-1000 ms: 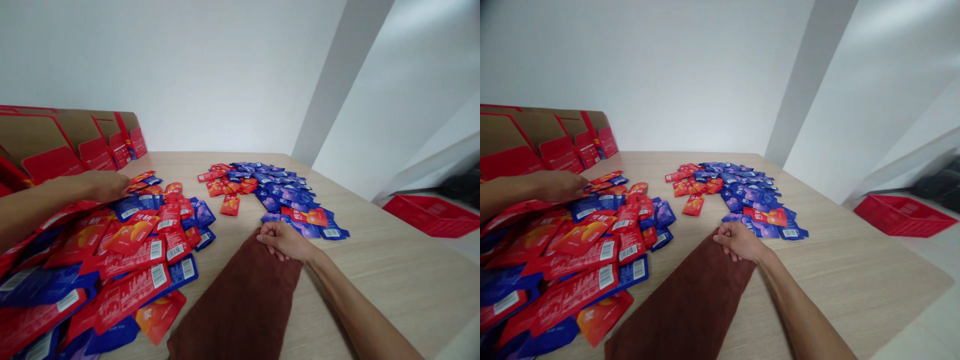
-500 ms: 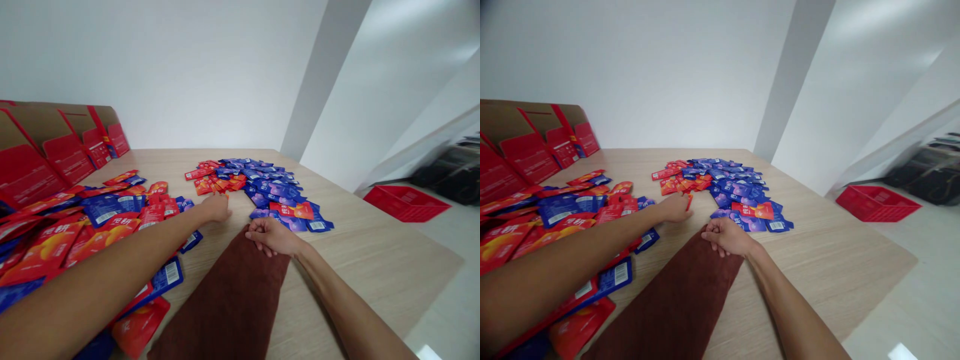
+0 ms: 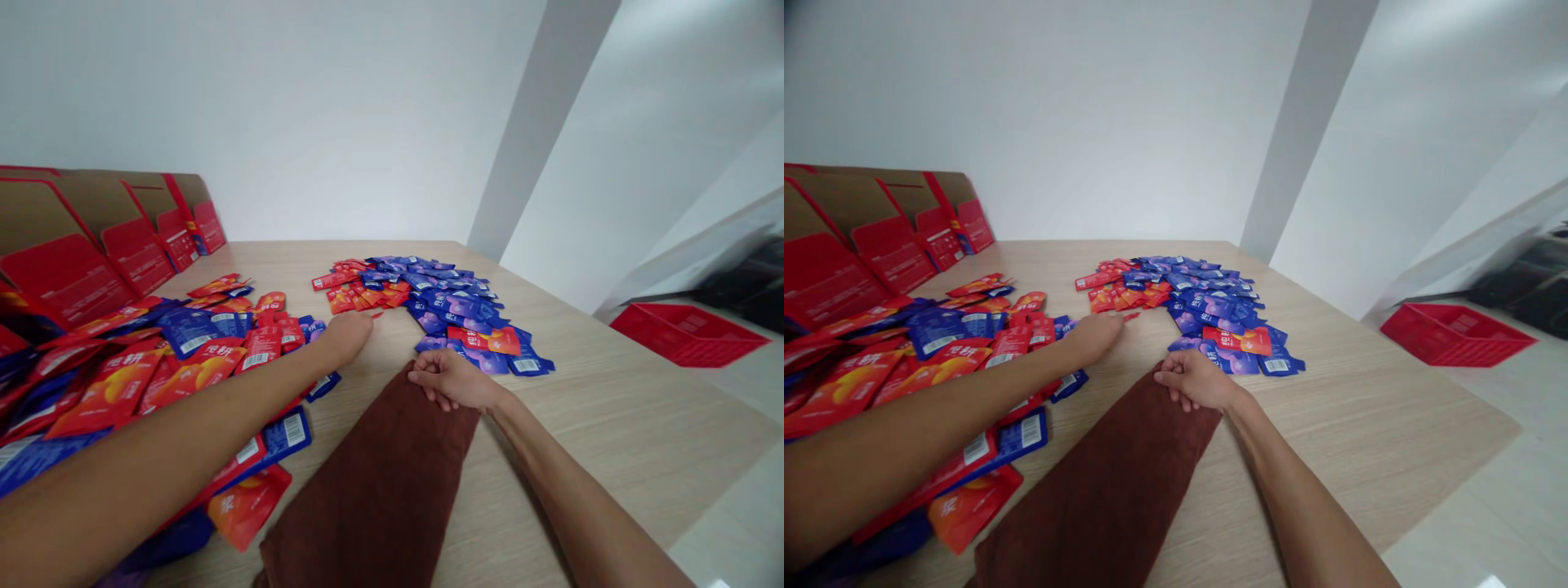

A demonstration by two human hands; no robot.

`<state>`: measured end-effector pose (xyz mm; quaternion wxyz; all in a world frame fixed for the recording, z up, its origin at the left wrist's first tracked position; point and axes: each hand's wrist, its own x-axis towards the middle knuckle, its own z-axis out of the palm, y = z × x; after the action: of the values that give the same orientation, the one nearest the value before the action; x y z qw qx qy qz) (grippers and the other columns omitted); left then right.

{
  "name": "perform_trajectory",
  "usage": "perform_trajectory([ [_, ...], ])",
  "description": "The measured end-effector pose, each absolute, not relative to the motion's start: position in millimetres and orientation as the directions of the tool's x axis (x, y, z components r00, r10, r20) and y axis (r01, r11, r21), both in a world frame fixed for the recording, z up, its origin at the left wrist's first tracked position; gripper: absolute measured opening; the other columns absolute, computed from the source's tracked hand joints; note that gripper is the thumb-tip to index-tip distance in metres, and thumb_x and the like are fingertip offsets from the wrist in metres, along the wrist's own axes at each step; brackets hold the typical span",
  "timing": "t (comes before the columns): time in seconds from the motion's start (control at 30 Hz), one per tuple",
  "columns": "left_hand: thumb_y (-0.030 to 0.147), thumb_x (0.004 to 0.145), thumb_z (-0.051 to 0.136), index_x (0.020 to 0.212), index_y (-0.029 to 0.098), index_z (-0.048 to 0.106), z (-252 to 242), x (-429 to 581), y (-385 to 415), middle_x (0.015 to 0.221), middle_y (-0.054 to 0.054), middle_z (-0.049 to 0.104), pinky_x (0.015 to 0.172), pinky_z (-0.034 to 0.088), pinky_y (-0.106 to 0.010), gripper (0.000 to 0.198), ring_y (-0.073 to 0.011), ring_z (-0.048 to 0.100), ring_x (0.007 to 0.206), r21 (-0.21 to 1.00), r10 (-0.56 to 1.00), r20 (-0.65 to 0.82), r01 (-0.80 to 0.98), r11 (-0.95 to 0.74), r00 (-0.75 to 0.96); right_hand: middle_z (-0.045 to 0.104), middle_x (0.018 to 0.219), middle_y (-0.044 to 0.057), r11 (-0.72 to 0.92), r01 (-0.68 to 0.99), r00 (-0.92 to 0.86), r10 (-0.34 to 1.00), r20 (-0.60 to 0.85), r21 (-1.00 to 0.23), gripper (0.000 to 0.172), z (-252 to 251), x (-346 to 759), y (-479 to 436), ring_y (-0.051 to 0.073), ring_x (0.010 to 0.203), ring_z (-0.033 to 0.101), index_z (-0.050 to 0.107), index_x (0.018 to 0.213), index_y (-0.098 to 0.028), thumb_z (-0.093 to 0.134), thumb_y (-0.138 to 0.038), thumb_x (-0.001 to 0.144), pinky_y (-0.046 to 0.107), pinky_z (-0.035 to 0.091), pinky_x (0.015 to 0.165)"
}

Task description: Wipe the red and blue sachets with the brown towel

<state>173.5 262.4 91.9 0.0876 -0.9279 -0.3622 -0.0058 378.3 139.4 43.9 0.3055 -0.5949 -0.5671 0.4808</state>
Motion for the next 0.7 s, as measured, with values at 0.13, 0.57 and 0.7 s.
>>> perform_trajectory([
  [0.13, -0.001, 0.110, 0.042, 0.144, 0.001, 0.063, 118, 161, 217, 0.129, -0.024, 0.077, 0.097, 0.066, -0.043, 0.040, -0.0315, 0.079, 0.120, -0.223, 0.629, 0.081, 0.629, -0.745, 0.773, 0.064, 0.053, -0.006, -0.172, 0.369, -0.107, 0.968, -0.226, -0.913, 0.039, 42, 380, 140, 0.007, 0.034, 0.050, 0.061, 0.082, -0.022, 0.083, -0.054, 0.082, 0.017, 0.029, 0.031],
  [0.57, 0.017, 0.106, 0.047, 0.175, -0.002, 0.024, 35, 142, 101, 0.180, -0.031, 0.015, 0.133, 0.035, -0.064, 0.074, -0.0474, 0.019, 0.167, -0.027, 0.427, -0.036, 0.427, -0.904, 0.903, 0.061, 0.050, -0.008, -0.176, 0.312, -0.087, 0.973, -0.213, -0.933, 0.046, 33, 382, 143, 0.007, 0.033, 0.048, 0.060, 0.080, -0.023, 0.090, -0.057, 0.077, 0.017, 0.030, 0.031],
  [0.7, 0.026, 0.114, 0.035, 0.174, -0.001, 0.029, 39, 140, 94, 0.180, -0.030, 0.018, 0.136, 0.029, -0.064, 0.065, -0.0463, 0.019, 0.168, 0.042, 0.439, -0.065, 0.442, -0.896, 0.896, 0.057, 0.047, -0.009, -0.177, 0.290, -0.079, 0.975, -0.208, -0.940, 0.037, 35, 383, 143, 0.007, 0.032, 0.048, 0.059, 0.081, -0.023, 0.078, -0.053, 0.092, 0.017, 0.033, 0.032],
])
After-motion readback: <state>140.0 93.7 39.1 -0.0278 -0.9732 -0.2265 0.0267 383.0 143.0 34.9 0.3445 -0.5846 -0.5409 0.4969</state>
